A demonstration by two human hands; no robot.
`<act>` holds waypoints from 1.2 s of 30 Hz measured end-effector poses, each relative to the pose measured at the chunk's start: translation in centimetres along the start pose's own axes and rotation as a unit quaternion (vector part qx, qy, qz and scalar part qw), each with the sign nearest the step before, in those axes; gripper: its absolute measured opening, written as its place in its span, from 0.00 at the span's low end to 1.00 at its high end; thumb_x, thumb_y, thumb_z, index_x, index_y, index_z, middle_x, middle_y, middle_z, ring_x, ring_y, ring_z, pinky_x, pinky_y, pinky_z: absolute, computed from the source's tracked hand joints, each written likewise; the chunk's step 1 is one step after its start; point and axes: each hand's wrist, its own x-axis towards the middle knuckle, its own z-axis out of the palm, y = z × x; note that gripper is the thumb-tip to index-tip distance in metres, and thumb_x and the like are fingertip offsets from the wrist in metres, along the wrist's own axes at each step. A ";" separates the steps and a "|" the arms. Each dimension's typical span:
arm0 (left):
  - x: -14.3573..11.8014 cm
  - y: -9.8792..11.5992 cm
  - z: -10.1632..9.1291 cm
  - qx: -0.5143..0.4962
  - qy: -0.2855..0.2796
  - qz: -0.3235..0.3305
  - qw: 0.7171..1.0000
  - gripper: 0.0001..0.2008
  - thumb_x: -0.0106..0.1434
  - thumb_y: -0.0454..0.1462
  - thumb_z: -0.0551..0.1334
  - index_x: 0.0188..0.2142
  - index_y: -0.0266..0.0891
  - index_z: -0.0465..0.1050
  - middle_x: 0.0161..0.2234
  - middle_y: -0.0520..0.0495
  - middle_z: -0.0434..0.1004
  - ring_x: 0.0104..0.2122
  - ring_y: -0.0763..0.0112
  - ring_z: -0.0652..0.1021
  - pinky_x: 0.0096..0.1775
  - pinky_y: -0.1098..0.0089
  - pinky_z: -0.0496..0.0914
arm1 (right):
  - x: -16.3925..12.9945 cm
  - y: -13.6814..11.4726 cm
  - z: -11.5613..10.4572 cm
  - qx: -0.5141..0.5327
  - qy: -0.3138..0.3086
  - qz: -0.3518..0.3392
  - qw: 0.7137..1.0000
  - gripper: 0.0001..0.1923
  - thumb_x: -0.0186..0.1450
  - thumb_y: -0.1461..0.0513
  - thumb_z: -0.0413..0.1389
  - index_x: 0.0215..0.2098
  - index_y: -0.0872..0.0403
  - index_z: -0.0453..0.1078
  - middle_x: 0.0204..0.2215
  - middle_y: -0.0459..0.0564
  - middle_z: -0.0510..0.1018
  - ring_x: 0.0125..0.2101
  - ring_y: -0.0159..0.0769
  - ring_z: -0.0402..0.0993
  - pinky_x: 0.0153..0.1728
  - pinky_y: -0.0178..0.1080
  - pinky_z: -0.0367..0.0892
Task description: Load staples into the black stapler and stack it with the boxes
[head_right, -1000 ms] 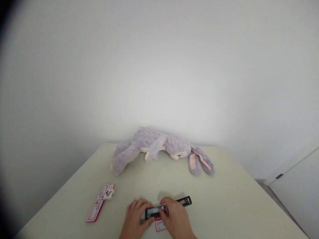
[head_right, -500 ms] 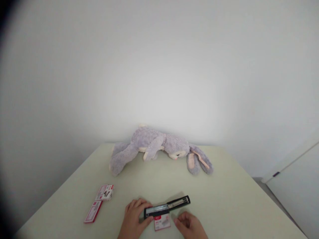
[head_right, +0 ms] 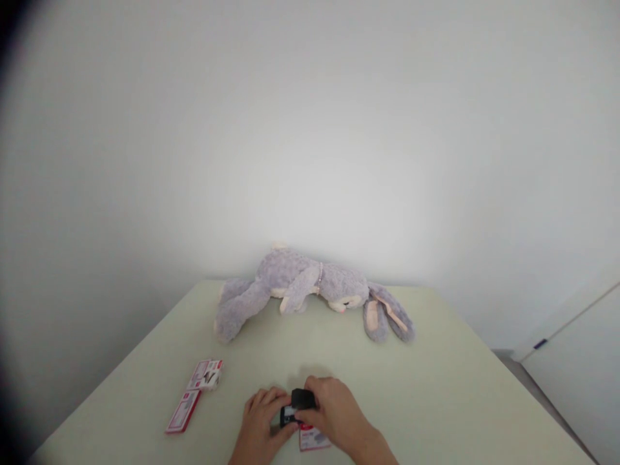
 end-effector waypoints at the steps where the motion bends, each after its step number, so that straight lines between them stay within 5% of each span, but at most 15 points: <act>1: 0.0 0.1 0.1 0.001 0.001 -0.002 1.000 0.17 0.61 0.51 0.67 0.49 0.53 0.78 0.47 0.48 0.78 0.48 0.57 0.74 0.53 0.57 0.61 | 0.2 -0.2 0.3 -0.002 -0.003 -0.003 1.000 0.13 0.57 0.54 0.68 0.37 0.50 0.75 0.30 0.43 0.78 0.31 0.36 0.72 0.30 0.34 0.53; 5: -0.2 -0.1 0.2 -0.002 0.013 0.001 1.000 0.13 0.64 0.47 0.63 0.46 0.49 0.77 0.46 0.48 0.78 0.48 0.57 0.74 0.53 0.56 0.62 | 0.4 -0.3 1.1 -0.002 -0.023 -0.022 0.999 0.11 0.56 0.60 0.66 0.38 0.49 0.76 0.32 0.45 0.80 0.35 0.38 0.74 0.34 0.34 0.57; 10: -0.9 -0.6 -0.1 -0.037 0.065 0.015 0.997 0.22 0.59 0.33 0.57 0.53 0.44 0.71 0.50 0.44 0.75 0.53 0.55 0.72 0.56 0.53 0.63 | 0.7 0.3 1.0 0.026 0.008 -0.013 1.000 0.11 0.55 0.61 0.65 0.38 0.49 0.77 0.36 0.45 0.80 0.37 0.38 0.72 0.37 0.35 0.57; 18: 0.5 4.1 3.2 -0.053 -0.131 0.178 0.974 0.17 0.63 0.34 0.61 0.44 0.62 0.80 0.50 0.56 0.82 0.52 0.59 0.76 0.54 0.58 0.68 | 2.1 4.7 2.0 0.151 0.061 0.055 0.985 0.15 0.64 0.51 0.59 0.41 0.53 0.75 0.23 0.39 0.68 0.26 0.32 0.63 0.30 0.33 0.57; 25: -0.4 -1.0 -0.5 0.029 -0.143 0.044 0.988 0.48 0.42 0.27 0.61 0.64 0.59 0.65 0.63 0.52 0.68 0.60 0.55 0.68 0.58 0.59 0.65 | -0.7 6.8 3.9 0.233 0.119 0.093 0.961 0.31 0.66 0.40 0.55 0.53 0.55 0.75 0.23 0.40 0.66 0.25 0.33 0.62 0.27 0.34 0.58; 30: -0.4 -0.6 -0.7 0.040 -0.092 0.004 0.995 0.44 0.46 0.33 0.62 0.66 0.45 0.63 0.61 0.43 0.67 0.60 0.55 0.67 0.60 0.62 0.62 | -1.8 3.5 6.9 0.347 0.136 0.099 0.923 0.38 0.66 0.37 0.53 0.58 0.55 0.73 0.23 0.43 0.71 0.21 0.33 0.65 0.22 0.34 0.63; 36: 0.1 0.4 0.9 0.033 -0.085 -0.004 0.996 0.42 0.45 0.35 0.62 0.64 0.45 0.66 0.62 0.43 0.69 0.60 0.52 0.68 0.59 0.58 0.63 | -1.3 1.1 7.7 0.378 0.200 0.070 0.901 0.36 0.64 0.36 0.55 0.54 0.53 0.78 0.35 0.53 0.82 0.32 0.43 0.76 0.36 0.41 0.74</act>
